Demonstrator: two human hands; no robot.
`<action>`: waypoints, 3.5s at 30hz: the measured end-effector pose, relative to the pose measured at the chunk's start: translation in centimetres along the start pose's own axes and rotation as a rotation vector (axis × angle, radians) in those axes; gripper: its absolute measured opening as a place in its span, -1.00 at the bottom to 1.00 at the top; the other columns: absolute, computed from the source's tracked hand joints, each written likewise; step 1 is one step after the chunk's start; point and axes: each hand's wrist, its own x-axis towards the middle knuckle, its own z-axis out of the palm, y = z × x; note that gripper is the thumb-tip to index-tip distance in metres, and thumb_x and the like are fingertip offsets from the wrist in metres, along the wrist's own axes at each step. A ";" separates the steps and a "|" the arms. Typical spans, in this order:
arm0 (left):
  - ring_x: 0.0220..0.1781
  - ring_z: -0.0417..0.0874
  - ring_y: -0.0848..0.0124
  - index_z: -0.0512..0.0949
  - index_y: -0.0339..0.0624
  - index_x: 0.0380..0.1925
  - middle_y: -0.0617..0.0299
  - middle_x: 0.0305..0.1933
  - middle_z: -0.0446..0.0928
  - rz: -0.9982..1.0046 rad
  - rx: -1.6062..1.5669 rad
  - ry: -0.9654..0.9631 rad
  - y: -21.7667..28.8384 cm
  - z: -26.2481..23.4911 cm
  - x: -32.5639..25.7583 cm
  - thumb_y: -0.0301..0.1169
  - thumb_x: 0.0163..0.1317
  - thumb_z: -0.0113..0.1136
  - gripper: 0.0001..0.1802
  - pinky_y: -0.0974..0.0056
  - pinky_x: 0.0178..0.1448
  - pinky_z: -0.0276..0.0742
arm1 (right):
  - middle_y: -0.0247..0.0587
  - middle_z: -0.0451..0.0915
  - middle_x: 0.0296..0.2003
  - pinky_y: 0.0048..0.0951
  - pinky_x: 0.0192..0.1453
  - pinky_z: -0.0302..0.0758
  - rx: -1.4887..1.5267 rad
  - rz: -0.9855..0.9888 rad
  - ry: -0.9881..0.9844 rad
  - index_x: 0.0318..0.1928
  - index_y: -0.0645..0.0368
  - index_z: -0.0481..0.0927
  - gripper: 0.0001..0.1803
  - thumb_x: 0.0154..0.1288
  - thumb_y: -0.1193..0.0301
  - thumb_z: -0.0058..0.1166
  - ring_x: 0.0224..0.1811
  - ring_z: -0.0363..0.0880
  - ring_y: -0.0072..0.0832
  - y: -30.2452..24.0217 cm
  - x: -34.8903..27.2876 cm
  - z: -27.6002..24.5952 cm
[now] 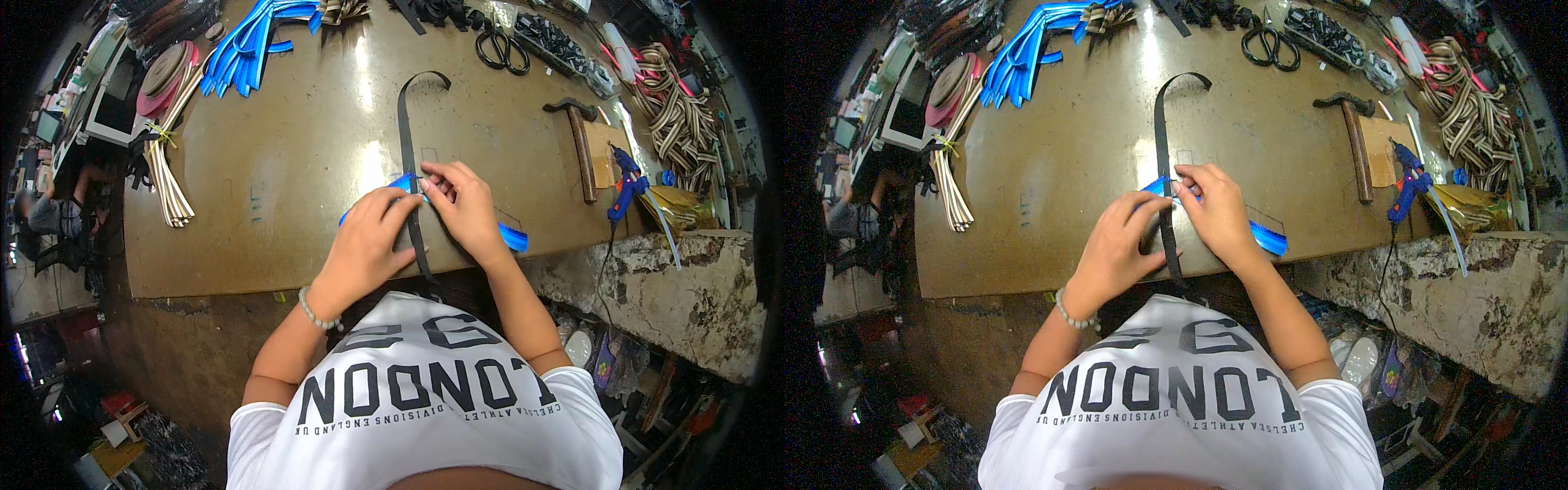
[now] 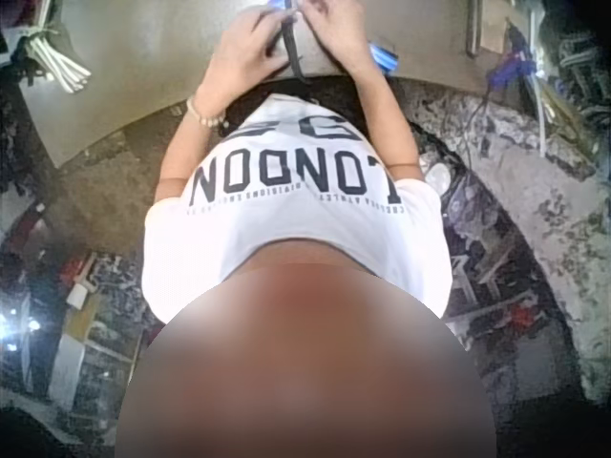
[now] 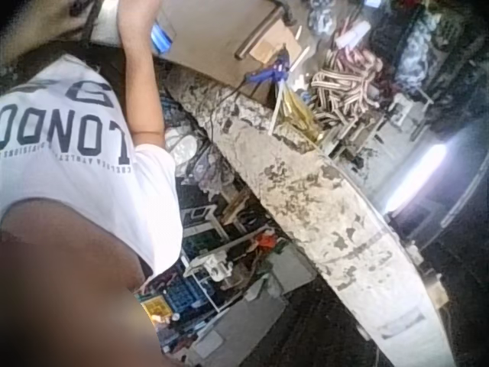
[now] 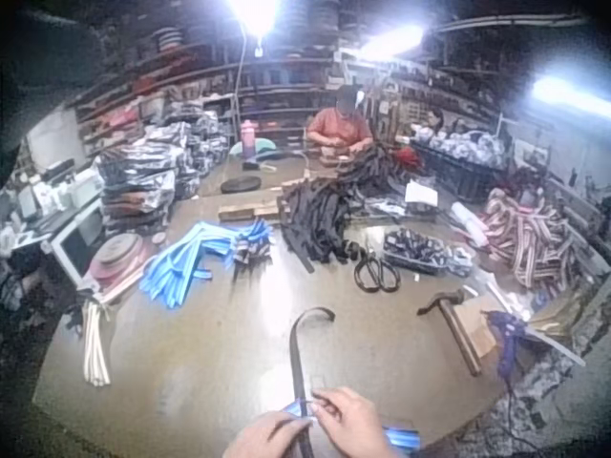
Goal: The person cuts blue ribbons into short pieces using scissors, then uses a hot glue gun to attach the blue pieces to a black strap. They also use a hammer to tap small metal fasteners onto the joined sections.
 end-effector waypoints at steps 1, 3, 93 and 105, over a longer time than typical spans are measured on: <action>0.05 0.52 0.04 0.51 -0.23 -0.01 0.03 -0.03 0.49 -0.005 -0.014 0.084 -0.3 0.3 0.3 -0.51 -0.14 0.43 -0.42 0.10 0.13 0.49 | -0.05 0.59 -0.28 -0.28 -0.09 0.52 -0.036 -0.048 -0.008 -0.11 0.26 0.68 -0.78 0.23 0.48 0.21 -0.24 0.61 -0.20 0.0 0.0 -0.1; -0.01 0.56 0.09 0.55 -0.22 -0.06 0.05 -0.05 0.52 -0.093 -0.031 0.123 -1.0 0.7 0.7 -0.52 -0.11 0.44 -0.48 0.15 0.06 0.52 | -0.05 0.59 -0.28 -0.28 -0.09 0.52 -0.064 -0.095 -0.017 -0.12 0.27 0.67 -0.79 0.23 0.49 0.21 -0.23 0.61 -0.19 0.0 0.1 -0.1; -0.33 0.56 0.27 0.59 -0.29 -0.23 0.10 -0.33 0.46 -0.039 0.351 0.145 -1.9 1.1 1.8 -0.36 0.25 0.26 -0.79 0.21 -0.22 0.53 | 0.08 0.64 -0.20 -0.08 -0.07 0.53 -0.920 -0.033 0.378 -0.01 0.17 0.62 -0.61 0.42 0.11 0.03 -0.13 0.61 0.03 6.1 -0.1 -13.4; -0.37 0.65 0.48 0.56 -0.30 -0.27 0.19 -0.38 0.63 -0.601 -1.084 0.068 1.4 3.3 1.5 -0.21 0.53 -0.08 -0.62 0.39 -0.23 0.58 | -0.36 0.61 -0.37 -0.60 -0.21 0.46 0.456 0.243 -0.427 -0.17 0.27 0.59 -0.64 0.45 0.16 0.09 -0.31 0.53 -0.69 -0.1 0.4 -2.3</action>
